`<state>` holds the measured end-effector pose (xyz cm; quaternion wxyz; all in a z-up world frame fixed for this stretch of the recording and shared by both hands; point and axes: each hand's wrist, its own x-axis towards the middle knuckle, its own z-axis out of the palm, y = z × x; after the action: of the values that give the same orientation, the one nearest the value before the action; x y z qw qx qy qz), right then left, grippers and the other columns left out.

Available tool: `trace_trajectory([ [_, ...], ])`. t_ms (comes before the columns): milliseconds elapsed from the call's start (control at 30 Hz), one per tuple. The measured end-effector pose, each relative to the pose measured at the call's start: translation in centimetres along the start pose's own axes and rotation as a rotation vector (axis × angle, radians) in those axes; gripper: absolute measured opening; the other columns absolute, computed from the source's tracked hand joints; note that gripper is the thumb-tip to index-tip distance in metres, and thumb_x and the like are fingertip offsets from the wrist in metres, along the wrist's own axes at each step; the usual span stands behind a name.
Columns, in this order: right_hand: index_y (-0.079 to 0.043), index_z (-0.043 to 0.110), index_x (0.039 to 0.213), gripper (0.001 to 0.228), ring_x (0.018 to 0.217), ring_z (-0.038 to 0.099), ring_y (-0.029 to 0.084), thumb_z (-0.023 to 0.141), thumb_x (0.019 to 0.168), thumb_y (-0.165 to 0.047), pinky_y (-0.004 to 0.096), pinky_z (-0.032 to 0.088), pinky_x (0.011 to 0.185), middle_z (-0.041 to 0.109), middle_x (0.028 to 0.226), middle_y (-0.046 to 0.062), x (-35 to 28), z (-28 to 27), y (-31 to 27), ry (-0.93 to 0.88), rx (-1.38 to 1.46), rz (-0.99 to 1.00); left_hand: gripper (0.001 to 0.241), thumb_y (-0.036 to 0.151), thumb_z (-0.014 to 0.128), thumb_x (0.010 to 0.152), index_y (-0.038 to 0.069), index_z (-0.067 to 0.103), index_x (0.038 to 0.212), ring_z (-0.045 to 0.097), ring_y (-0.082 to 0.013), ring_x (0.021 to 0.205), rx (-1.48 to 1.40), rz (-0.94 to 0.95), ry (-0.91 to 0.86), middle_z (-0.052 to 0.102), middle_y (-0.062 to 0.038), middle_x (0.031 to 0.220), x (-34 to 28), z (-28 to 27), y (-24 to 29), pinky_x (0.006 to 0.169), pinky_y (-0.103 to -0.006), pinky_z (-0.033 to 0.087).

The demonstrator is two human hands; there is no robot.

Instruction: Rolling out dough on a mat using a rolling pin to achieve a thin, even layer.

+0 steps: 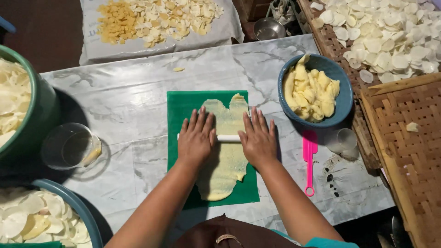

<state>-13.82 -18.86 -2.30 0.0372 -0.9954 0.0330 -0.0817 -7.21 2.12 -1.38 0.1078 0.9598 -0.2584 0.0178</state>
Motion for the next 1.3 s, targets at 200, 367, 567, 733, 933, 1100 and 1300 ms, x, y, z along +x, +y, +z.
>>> trace_trajectory([
  [200,-0.011,0.031,0.162,0.061,0.152,0.029,0.031,0.043,0.106,-0.032,0.053,0.02,0.122,0.03,0.168,0.013,-9.2,-1.3,-0.1,0.011,0.098,-0.117,0.073,0.057,0.04,0.101,0.021,0.028,0.164,0.018,-0.031,0.157,0.017,0.173,0.046,0.022,-0.008,0.172,-10.2,0.9,0.1,0.124,-0.0487,0.016],
  [367,-0.012,0.055,0.144,0.06,0.122,0.052,0.029,0.059,0.088,0.01,0.047,0.037,0.106,0.056,0.133,0.01,-11.2,-2.7,0.0,0.154,0.204,-0.155,0.119,0.097,0.042,0.079,0.019,0.017,0.166,0.003,-0.0301,0.161,0.104,0.329,0.128,0.008,-0.014,0.173,-15.7,-2.1,-0.4,0.125,-0.0584,0.002],
  [567,-0.013,0.057,0.116,0.03,0.087,0.06,0.033,0.063,0.086,-0.011,0.048,0.048,0.068,0.055,0.108,0.007,-15.6,-1.7,0.4,0.011,0.183,0.104,0.115,0.09,0.057,0.077,0.024,0.024,0.165,0.006,-0.037,0.16,0.068,0.302,0.145,0.01,-0.017,0.173,-16.2,0.8,-0.2,0.12,-0.0685,0.009],
  [733,-0.022,0.057,0.12,0.045,0.082,0.068,0.028,0.067,0.089,-0.052,0.05,0.052,0.059,0.063,0.11,-0.003,-18.9,-3.6,0.3,-0.217,0.388,0.227,0.123,0.091,0.061,0.076,0.019,0.018,0.166,0.003,-0.0435,0.158,0.051,0.292,0.107,0.005,-0.019,0.173,-16.4,2.5,-0.4,0.118,-0.069,0.013],
  [933,-0.027,0.063,0.123,0.04,0.064,0.065,0.025,0.076,0.088,-0.041,0.047,0.05,0.046,0.059,0.098,-0.005,-18.8,-2.6,-0.3,-0.016,0.27,0.001,0.116,0.087,0.068,0.075,0.012,0.034,0.157,0.009,-0.0536,0.154,-0.016,0.331,0.087,0.023,-0.028,0.165,-15.7,3.1,-0.6,0.118,-0.072,0.014],
  [1100,-0.022,0.06,0.127,0.042,0.058,0.061,0.028,0.076,0.088,-0.027,0.046,0.046,0.041,0.058,0.098,-0.001,-17.9,-2.7,0.0,-0.029,0.236,-0.096,0.126,0.09,0.064,0.076,0.004,0.025,0.16,0.012,-0.0564,0.151,0.036,0.304,0.058,0.01,-0.027,0.169,-14.1,2.6,-0.5,0.117,-0.0692,0.016],
  [1300,-0.034,0.059,0.127,0.035,0.071,0.073,0.032,0.059,0.096,-0.049,0.047,0.061,0.062,0.058,0.084,-0.003,-13.4,-6.1,0.4,-0.097,0.228,-0.052,0.135,0.083,0.079,0.056,0.009,0.032,0.158,0.024,-0.0481,0.15,-0.047,0.26,-0.116,0.031,-0.02,0.164,-11.1,-0.1,-0.7,0.119,-0.073,0.012],
])
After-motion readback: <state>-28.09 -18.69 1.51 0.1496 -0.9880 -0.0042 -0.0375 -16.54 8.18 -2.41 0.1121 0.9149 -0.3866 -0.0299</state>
